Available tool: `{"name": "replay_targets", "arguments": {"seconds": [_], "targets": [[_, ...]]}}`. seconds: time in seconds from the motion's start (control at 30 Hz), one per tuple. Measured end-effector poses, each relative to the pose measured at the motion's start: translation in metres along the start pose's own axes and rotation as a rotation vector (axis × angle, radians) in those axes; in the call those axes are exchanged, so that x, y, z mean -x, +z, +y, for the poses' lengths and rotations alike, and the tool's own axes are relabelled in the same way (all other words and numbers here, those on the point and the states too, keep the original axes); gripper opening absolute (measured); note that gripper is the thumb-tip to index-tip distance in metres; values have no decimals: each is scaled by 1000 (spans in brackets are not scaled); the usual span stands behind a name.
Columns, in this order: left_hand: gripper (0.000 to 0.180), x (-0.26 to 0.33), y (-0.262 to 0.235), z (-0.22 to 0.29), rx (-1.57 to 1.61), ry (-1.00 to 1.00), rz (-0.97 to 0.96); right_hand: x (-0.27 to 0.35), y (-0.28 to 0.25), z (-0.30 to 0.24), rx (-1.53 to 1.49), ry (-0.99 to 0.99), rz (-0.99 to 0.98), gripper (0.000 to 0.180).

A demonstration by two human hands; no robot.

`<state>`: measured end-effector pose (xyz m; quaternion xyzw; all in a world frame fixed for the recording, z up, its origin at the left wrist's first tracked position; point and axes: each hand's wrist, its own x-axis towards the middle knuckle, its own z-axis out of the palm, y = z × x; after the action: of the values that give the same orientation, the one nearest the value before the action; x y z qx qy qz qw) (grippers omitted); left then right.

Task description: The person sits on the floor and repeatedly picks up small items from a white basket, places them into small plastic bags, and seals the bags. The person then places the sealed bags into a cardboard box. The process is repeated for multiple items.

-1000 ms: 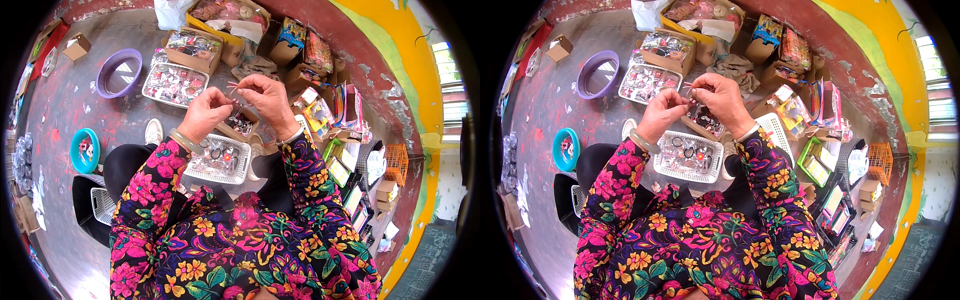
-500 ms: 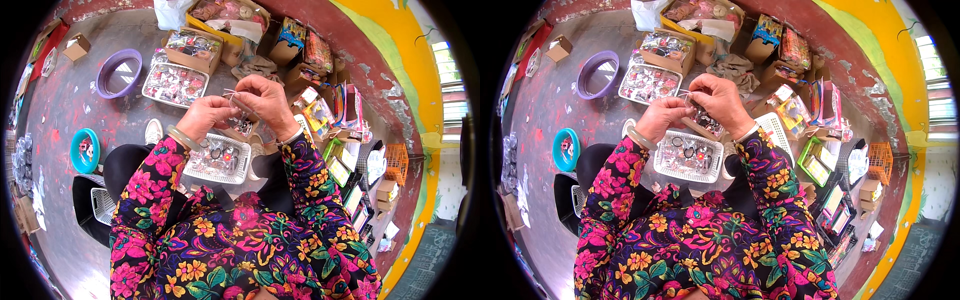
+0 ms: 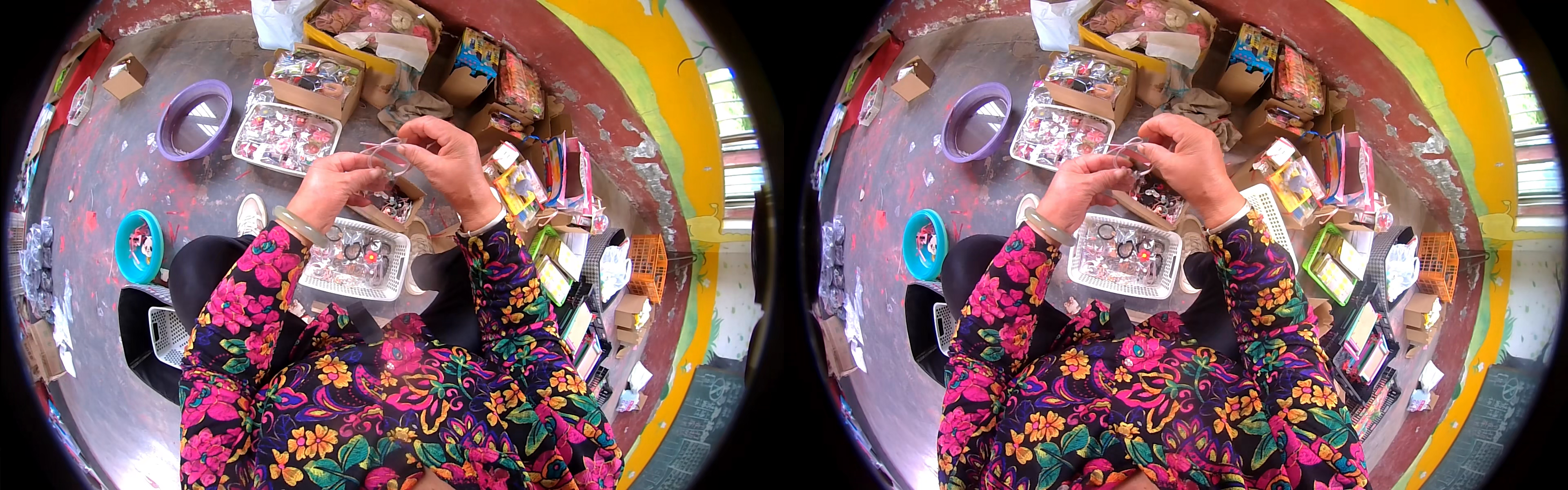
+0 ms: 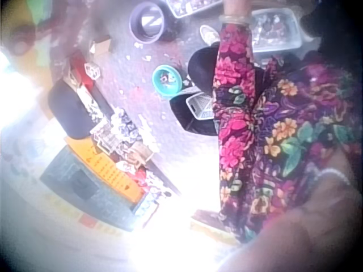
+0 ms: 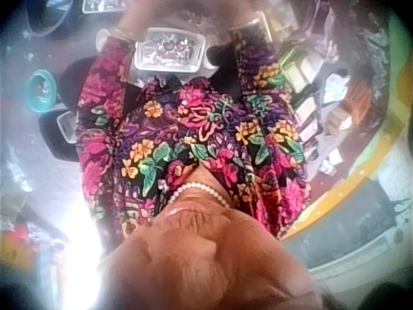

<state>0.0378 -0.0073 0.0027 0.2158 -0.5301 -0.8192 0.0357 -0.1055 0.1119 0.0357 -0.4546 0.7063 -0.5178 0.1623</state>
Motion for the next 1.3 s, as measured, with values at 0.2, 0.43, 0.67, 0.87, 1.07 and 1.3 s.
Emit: {"name": "replay_targets", "arguments": {"seconds": [0.2,0.43,0.67,0.87,1.07,1.3], "targets": [[20,0,-2,-1,58,-8,61,2,-3,-9,32,87,-63,18],[18,0,-4,1,169,4,76,2,-4,-6,-125,136,-151,14],[19,0,-1,1,90,-1,49,6,-1,-15,-160,153,-97,8],[19,1,1,2,82,13,54,7,9,-13,-55,32,-47,10],[19,0,0,0,102,48,42,8,10,-12,-69,101,-105,10],[19,-1,-1,-2,77,40,58,5,3,-13,27,110,-75,10]]}}
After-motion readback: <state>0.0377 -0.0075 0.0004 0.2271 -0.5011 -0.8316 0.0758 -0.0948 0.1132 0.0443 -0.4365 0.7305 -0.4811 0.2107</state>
